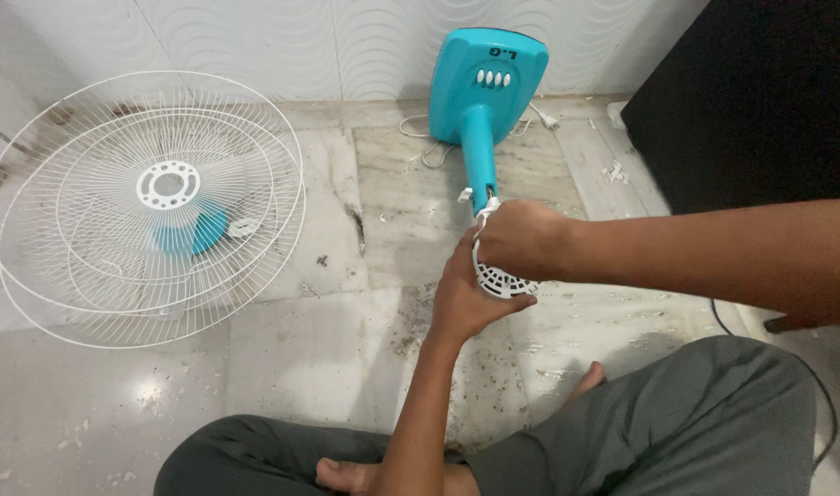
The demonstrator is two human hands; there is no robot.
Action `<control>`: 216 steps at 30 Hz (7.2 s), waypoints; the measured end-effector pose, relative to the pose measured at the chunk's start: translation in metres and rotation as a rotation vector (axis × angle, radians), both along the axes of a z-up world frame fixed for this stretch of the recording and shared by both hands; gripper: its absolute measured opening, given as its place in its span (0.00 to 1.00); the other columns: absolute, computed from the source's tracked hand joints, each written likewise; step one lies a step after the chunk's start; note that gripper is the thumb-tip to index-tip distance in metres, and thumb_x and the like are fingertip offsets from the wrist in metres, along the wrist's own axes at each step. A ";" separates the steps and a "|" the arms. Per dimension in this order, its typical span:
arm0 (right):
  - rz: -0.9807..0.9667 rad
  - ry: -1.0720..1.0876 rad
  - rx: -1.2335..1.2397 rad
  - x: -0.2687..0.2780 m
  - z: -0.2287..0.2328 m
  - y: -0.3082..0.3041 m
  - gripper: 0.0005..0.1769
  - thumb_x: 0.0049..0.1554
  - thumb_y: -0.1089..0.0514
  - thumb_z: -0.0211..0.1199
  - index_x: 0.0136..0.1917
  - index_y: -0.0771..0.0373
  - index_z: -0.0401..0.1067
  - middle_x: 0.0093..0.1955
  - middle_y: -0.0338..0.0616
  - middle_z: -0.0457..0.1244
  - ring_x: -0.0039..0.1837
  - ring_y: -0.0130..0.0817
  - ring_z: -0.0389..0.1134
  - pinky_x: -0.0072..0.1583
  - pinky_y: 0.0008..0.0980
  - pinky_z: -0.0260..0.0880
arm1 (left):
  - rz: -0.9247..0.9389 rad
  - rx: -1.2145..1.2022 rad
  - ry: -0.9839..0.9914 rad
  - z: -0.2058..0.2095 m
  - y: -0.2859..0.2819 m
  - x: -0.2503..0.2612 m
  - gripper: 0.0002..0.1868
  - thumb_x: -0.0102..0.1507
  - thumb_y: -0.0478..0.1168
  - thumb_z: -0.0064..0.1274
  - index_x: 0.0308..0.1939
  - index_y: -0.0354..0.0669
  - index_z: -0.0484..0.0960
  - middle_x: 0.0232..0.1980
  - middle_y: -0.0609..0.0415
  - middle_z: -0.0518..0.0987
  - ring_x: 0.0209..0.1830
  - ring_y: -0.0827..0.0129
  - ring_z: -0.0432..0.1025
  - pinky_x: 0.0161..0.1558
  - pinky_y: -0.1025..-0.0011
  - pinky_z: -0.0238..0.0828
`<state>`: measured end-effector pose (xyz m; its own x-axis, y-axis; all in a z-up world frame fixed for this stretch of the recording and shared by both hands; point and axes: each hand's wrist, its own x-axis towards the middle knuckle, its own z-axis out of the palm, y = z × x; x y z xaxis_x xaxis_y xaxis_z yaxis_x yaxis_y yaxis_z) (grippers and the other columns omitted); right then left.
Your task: The person sits on the floor and uses a screwdriver to remove screws from the rear cover of a teal pedestal fan. They detach the cover, exposing the motor housing, and set the cover aside.
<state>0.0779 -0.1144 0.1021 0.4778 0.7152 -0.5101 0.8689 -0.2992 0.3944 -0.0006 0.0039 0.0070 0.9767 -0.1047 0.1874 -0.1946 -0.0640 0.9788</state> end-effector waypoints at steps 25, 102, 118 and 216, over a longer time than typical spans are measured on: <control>-0.654 0.341 0.064 0.025 0.030 0.010 0.11 0.50 0.54 0.71 0.44 0.63 0.83 0.40 0.49 0.72 0.43 0.44 0.75 0.45 0.43 0.74 | 0.015 0.052 -0.074 -0.004 -0.001 0.001 0.64 0.38 0.51 0.79 0.73 0.37 0.63 0.64 0.45 0.79 0.65 0.55 0.74 0.62 0.60 0.73; 0.357 0.036 0.074 0.003 0.048 -0.002 0.06 0.47 0.61 0.69 0.32 0.66 0.76 0.48 0.46 0.68 0.44 0.41 0.75 0.40 0.39 0.75 | -0.012 0.022 0.016 0.001 -0.001 0.002 0.65 0.37 0.48 0.78 0.75 0.41 0.61 0.65 0.47 0.79 0.65 0.59 0.74 0.62 0.63 0.73; -1.052 0.550 0.024 0.055 0.015 0.009 0.12 0.49 0.61 0.67 0.34 0.75 0.74 0.28 0.49 0.63 0.28 0.39 0.61 0.31 0.38 0.61 | 0.022 0.140 0.007 -0.006 -0.004 0.002 0.70 0.36 0.52 0.80 0.75 0.35 0.58 0.65 0.41 0.76 0.65 0.53 0.72 0.62 0.60 0.71; 0.051 0.108 0.042 0.017 0.045 -0.001 0.03 0.50 0.63 0.68 0.37 0.66 0.78 0.39 0.52 0.70 0.44 0.49 0.74 0.48 0.42 0.75 | 0.004 0.081 -0.001 -0.002 -0.002 0.003 0.67 0.37 0.52 0.79 0.74 0.39 0.60 0.64 0.46 0.78 0.65 0.59 0.74 0.62 0.62 0.72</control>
<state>0.0946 -0.1150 0.1466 0.3838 0.7589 -0.5261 0.9203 -0.2675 0.2856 0.0023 0.0020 0.0051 0.9769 -0.1160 0.1793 -0.1952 -0.1435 0.9702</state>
